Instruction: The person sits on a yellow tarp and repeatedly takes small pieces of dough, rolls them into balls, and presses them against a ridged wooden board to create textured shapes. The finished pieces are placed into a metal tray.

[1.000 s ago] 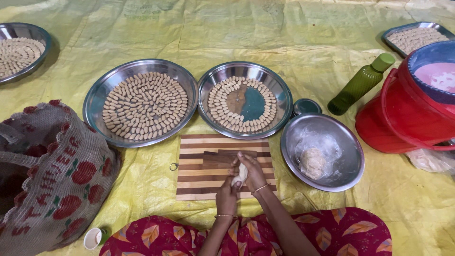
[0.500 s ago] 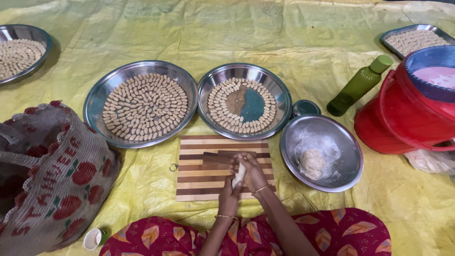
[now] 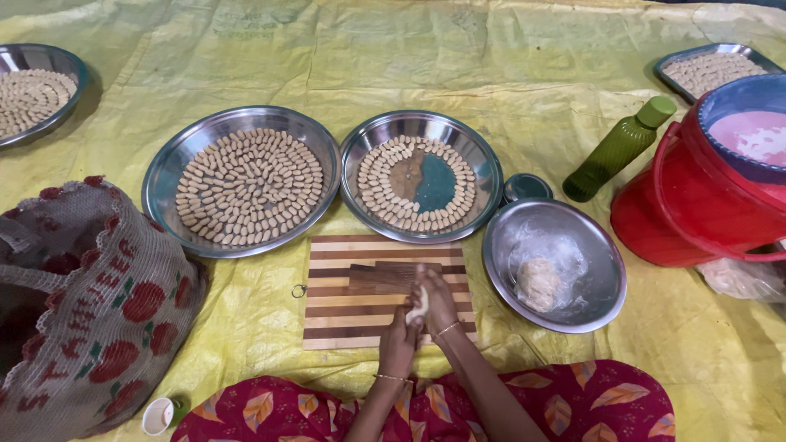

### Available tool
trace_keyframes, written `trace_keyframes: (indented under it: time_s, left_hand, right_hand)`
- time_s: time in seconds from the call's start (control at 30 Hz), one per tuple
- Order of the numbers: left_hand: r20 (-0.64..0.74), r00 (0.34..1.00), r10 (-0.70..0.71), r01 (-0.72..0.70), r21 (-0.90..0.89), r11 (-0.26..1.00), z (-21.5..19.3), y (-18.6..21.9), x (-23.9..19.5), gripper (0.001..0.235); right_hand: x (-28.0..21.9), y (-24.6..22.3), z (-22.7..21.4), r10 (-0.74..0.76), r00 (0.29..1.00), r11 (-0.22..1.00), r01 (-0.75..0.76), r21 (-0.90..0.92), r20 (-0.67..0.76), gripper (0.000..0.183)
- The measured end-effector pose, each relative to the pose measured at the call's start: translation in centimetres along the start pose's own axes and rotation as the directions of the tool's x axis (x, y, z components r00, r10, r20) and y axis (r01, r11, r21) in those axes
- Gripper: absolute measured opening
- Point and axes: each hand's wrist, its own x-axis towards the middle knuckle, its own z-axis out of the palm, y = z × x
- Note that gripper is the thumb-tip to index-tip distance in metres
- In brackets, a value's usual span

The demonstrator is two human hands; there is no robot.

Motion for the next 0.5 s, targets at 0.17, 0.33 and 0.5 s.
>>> trace_keyframes:
  time_s: [0.17,0.33,0.5]
  left_hand:
    - [0.061,0.993,-0.1,0.104,-0.063,0.993,-0.6,-0.9,-0.1,0.065]
    - [0.09,0.992,-0.09,0.106,-0.182,0.978,-0.1,-0.1,-0.2,0.051]
    - [0.107,0.976,-0.192,0.216,-0.309,0.926,-0.6,-0.2,-0.3,0.035]
  right_hand:
    - [-0.2,0.1,-0.5,0.0,0.984,0.999,0.006,-0.033,0.179,0.043]
    - [0.0,0.2,-0.5,-0.09,0.993,0.996,0.089,0.007,0.072,0.045]
    - [0.0,-0.2,-0.2,0.007,0.983,1.0,-0.01,0.017,0.185,0.03]
